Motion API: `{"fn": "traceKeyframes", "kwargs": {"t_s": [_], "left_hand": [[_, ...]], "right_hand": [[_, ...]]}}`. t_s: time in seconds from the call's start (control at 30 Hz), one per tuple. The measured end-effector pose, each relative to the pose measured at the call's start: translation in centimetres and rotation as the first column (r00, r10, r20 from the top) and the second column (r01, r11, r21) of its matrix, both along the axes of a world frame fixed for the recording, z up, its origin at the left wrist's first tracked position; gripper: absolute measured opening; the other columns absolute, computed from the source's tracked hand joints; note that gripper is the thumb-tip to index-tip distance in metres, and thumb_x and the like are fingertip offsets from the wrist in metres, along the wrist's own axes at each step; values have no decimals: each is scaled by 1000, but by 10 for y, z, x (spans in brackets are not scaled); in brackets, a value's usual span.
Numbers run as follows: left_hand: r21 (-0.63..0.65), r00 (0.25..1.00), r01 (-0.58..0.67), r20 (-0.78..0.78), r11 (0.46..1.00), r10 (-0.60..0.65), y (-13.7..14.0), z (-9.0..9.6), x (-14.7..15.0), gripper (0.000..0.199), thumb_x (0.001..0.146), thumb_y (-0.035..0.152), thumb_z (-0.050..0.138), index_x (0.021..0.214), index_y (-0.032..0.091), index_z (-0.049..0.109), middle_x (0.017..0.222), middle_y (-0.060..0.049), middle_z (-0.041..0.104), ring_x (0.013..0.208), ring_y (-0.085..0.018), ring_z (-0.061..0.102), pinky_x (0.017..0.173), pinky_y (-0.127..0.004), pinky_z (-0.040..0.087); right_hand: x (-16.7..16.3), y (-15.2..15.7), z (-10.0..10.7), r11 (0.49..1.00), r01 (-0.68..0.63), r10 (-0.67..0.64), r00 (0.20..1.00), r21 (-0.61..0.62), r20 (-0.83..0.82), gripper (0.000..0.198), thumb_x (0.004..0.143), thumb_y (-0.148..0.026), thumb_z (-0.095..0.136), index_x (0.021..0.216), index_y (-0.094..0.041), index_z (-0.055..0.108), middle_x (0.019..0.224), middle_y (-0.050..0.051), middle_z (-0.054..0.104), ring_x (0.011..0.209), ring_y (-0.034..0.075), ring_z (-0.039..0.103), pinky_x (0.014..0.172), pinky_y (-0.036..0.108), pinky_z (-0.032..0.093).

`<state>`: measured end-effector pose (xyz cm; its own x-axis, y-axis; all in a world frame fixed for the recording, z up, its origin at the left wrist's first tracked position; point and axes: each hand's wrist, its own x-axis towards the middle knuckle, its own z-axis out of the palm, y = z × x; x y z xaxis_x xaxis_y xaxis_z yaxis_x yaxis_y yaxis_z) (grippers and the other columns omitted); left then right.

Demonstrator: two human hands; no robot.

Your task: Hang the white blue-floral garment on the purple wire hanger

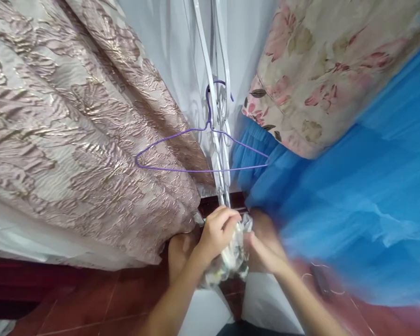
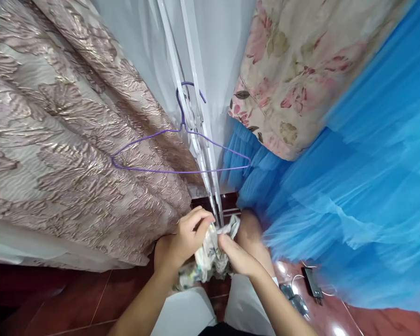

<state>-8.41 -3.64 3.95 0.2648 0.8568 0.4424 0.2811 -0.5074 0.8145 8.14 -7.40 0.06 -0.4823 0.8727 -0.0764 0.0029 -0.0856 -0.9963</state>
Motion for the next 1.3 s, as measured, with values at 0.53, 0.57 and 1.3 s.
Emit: {"fn": "traceKeyframes", "kwargs": {"t_s": [0.53,0.57,1.3], "left_hand": [[-714,855,492,289,497,-431,-55,-60,-18,50,89,66,65,103,20,55,88,-1,57,72,-13,52,66,-24,41],[-704,851,496,276,508,-448,-54,-57,-16,56,84,67,70,110,20,54,93,-2,58,76,-14,53,68,-24,43],[234,752,-420,-450,877,481,92,39,-185,14,76,22,44,72,21,58,77,-6,61,82,-25,58,78,-34,47]], "right_hand": [[108,103,110,705,564,-537,821,429,-196,12,56,-28,78,58,-22,68,55,0,60,48,15,47,47,28,39],[110,113,115,701,563,-537,820,438,-196,12,55,-29,77,58,-22,69,56,0,60,48,15,47,47,28,38],[64,189,155,984,53,-50,998,169,-22,36,63,-43,93,74,-15,73,68,5,74,54,16,66,48,24,49]]}}
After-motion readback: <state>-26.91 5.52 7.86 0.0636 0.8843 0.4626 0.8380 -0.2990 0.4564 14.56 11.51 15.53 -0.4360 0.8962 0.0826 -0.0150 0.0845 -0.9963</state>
